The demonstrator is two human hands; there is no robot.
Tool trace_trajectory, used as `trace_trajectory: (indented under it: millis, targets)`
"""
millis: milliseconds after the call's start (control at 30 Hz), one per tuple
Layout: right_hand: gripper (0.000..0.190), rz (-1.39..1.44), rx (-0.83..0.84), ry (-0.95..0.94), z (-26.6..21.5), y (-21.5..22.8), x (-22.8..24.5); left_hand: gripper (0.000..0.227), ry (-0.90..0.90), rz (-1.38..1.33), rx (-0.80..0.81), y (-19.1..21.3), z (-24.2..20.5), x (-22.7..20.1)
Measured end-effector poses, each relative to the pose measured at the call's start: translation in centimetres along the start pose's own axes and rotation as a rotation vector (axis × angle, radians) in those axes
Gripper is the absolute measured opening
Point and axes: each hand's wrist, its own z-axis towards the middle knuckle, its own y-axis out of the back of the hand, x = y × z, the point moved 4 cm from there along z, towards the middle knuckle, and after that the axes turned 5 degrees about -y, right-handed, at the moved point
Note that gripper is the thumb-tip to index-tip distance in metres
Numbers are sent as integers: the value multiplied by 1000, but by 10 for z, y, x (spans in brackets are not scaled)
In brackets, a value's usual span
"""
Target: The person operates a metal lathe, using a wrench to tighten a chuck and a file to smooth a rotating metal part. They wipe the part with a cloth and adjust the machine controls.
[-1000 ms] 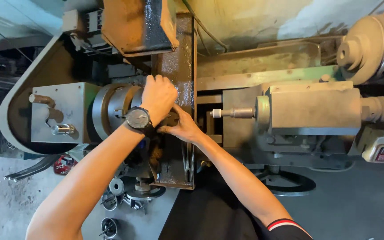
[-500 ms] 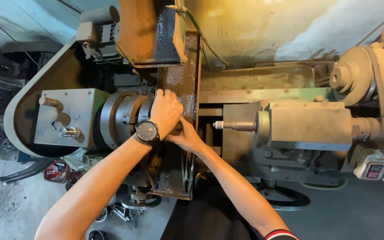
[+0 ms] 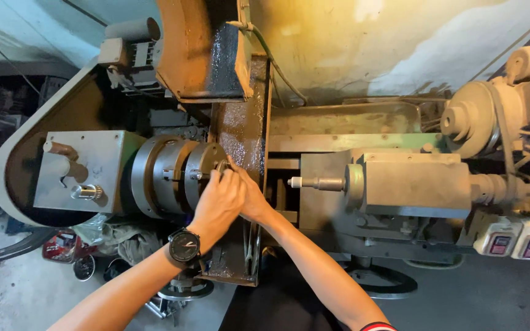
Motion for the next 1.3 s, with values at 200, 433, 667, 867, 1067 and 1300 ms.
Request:
trace_trajectory:
  millis: [200,433,667,867,1067,1300]
  targets:
    - [105,-161,28,-134,2,0,12,30,34,-51,21,5,-1,8]
    - [105,-171,21,-73,1,1,12,31,39,-10,-2,0,-2,6]
    - [92,-164,9,40,0,1,9,38,19,-15,7,-7,1,4]
    - [91,-180,-14,26,1,0,9,42,-71,39,277,4,18,13]
    - [79,-137,25,-97,4,1,21,49,-41,-15,515,-2,27,22]
    - [48,-92,-128,-164,-7,7,-12,64,-66,-19,537,3,27,26]
